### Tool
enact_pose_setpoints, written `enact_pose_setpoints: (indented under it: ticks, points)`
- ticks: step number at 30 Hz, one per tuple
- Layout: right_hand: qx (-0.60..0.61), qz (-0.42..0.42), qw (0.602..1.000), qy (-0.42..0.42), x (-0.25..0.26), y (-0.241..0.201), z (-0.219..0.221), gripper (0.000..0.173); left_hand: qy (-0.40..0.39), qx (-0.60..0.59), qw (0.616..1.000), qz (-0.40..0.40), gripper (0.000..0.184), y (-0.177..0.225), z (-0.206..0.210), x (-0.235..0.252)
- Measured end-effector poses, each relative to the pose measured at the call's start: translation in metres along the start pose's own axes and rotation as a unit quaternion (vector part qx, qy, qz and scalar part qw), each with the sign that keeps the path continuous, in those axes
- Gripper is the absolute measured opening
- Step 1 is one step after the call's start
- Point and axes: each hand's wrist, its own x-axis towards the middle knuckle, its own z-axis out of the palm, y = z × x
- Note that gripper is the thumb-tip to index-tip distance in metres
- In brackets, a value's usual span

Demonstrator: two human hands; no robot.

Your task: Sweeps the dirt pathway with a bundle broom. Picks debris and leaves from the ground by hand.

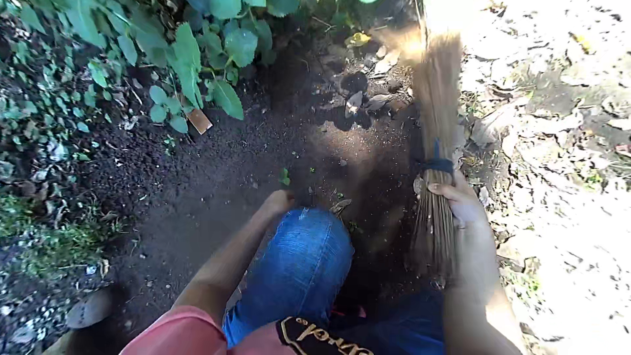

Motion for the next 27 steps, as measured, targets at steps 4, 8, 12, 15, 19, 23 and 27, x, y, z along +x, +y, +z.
enact_pose_setpoints:
  ticks: [4, 8, 12, 15, 19, 23, 27]
  points:
    - [0.095, -0.026, 0.995, 0.012, -0.075, 0.016, -0.041, 0.073, -0.061, 0.108, 0.992, 0.034, 0.048, -0.012, 0.035, 0.025]
    - [-0.023, 0.024, 0.999, -0.01, -0.14, 0.035, -0.085, 0.076, -0.002, 0.165, 0.986, -0.006, 0.079, -0.008, 0.012, 0.05]
    - [0.065, 0.078, 0.995, -0.016, -0.139, 0.079, -0.065, 0.063, 0.059, 0.174, 0.978, -0.102, 0.064, -0.013, -0.013, 0.076]
    - [0.075, 0.075, 0.994, -0.009, -0.136, 0.09, -0.04, 0.066, 0.04, 0.182, 0.974, -0.129, 0.038, -0.009, -0.02, 0.081]
    - [0.152, 0.053, 0.987, -0.03, -0.13, 0.094, -0.04, 0.066, 0.018, 0.13, 0.983, -0.128, 0.031, -0.01, -0.012, 0.08]
    - [0.167, 0.076, 0.983, -0.017, -0.126, 0.102, -0.046, 0.068, 0.123, -0.05, 0.991, 0.005, 0.038, -0.006, -0.024, 0.075]
    - [0.162, 0.085, 0.983, -0.023, -0.128, 0.107, -0.05, 0.074, 0.248, -0.234, 0.94, 0.012, 0.048, 0.004, -0.059, 0.095]
